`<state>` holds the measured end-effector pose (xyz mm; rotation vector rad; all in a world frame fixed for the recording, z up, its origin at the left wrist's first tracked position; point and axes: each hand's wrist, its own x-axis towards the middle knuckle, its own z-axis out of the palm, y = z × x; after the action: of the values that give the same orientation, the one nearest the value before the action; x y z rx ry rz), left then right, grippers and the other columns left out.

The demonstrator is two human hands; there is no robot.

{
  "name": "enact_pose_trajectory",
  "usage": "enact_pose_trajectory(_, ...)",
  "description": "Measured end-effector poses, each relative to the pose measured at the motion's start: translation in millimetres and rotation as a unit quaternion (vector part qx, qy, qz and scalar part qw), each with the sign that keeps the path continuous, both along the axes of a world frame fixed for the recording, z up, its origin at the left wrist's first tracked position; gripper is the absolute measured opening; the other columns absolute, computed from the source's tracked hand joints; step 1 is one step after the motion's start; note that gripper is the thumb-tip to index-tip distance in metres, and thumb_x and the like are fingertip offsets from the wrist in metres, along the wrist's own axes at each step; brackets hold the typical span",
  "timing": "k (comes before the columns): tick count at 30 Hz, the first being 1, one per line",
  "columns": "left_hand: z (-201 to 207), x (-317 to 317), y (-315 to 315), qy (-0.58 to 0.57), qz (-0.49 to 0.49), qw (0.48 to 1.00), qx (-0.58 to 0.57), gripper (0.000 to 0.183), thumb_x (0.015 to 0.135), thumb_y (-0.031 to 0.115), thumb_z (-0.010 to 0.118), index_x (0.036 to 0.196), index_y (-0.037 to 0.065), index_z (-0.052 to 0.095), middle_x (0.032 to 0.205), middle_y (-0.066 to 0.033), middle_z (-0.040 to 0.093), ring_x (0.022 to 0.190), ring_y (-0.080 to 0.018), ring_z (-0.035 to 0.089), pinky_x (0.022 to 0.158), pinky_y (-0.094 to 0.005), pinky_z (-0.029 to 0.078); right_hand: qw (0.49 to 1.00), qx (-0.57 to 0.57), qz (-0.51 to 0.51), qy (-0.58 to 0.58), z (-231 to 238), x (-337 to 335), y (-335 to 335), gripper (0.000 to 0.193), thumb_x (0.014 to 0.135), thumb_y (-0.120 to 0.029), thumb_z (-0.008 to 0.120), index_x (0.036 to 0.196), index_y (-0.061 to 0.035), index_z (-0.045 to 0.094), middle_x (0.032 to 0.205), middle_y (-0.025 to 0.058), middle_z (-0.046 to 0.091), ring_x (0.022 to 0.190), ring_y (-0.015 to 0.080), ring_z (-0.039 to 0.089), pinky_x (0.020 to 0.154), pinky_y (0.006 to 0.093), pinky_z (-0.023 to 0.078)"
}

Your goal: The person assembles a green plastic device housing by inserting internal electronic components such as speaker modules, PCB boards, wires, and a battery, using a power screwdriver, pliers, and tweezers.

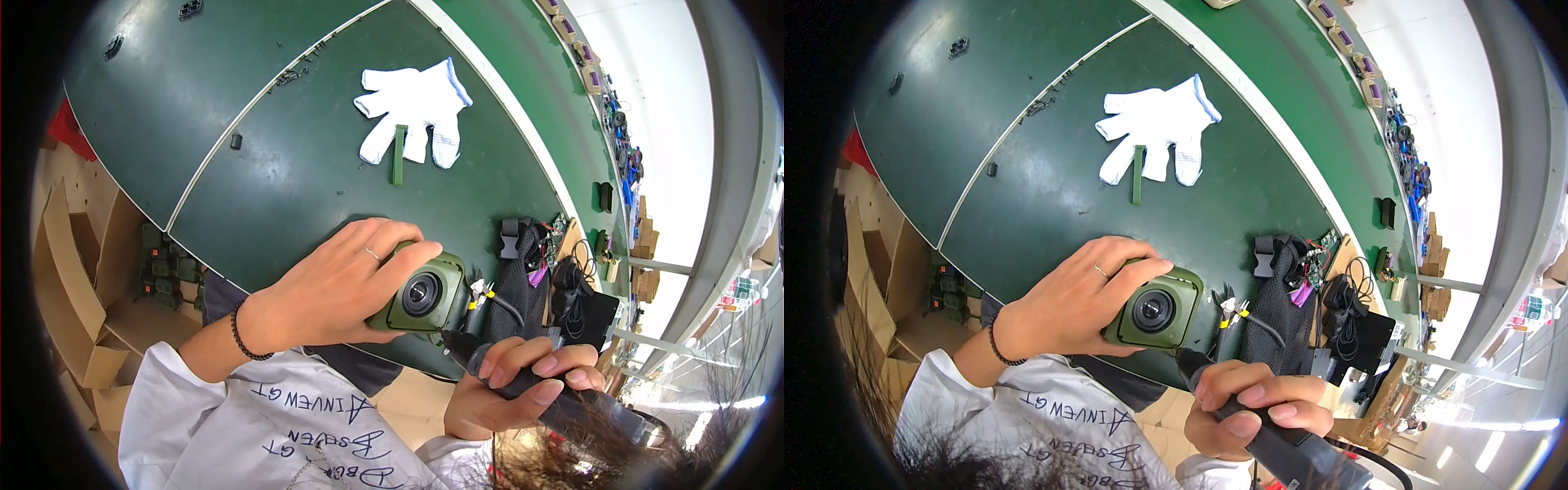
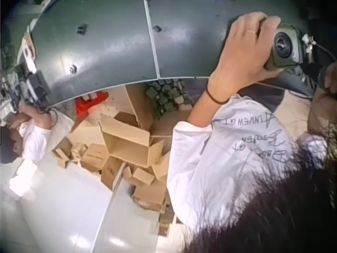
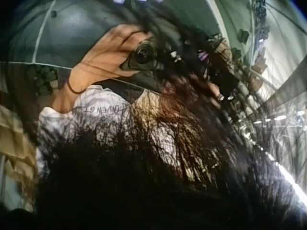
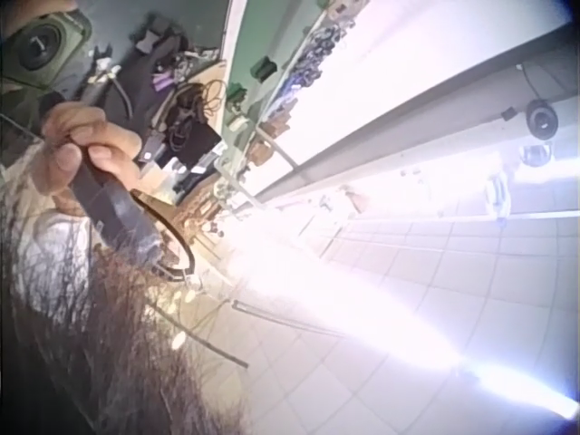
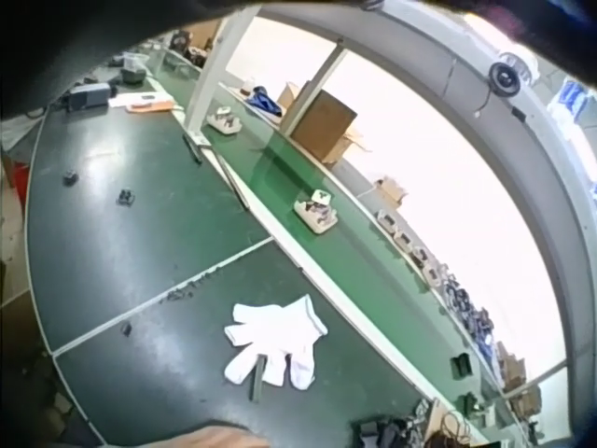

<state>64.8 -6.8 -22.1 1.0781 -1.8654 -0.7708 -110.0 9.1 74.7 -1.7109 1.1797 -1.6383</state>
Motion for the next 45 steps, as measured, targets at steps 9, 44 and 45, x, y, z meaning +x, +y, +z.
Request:
enact_pose_trajectory(9,-3,2,2,0.01,0.0,1.0,-0.001,0.1,0.06,0.02,0.095,0.145,0.007,0.046,0.135,-0.0165,0.05,0.122,-0.0397,0.055,0.105,-0.0486,0.047,0.999,-0.027,0.033,-0.001,-3,5,-4,0.031,0.106,-0.022,0.061,0.112,-0.0126,0.033,0.096,0.0028,0.039,0.052,0.0095,0.042,0.04,0.0227,0.04)
enact_pose_trajectory(44,22,56,-3,-0.15,0.214,0.96,-0.096,0.021,0.082,0.016,0.081,0.102,0.01,0.075,0.118,-0.008,0.066,0.116,-0.0334,0.06,0.103,-0.0481,0.045,0.965,-0.152,0.049,-0.206,41,-22,-21,0.027,0.108,-0.02,0.056,0.116,-0.0046,0.036,0.1,0.0093,0.041,0.047,0.0109,0.043,0.033,0.0256,0.041)
enact_pose_trajectory(45,20,64,-7,-0.183,0.238,0.95,-0.087,0.033,0.083,0.018,0.081,0.114,0.009,0.072,0.125,-0.0108,0.064,0.12,-0.0355,0.058,0.105,-0.0482,0.044,0.97,-0.138,0.063,-0.192,39,-23,-20,0.021,0.108,-0.019,0.056,0.119,-0.0033,0.048,0.099,0.0071,0.048,0.053,0.01,0.041,0.037,0.024,0.039)
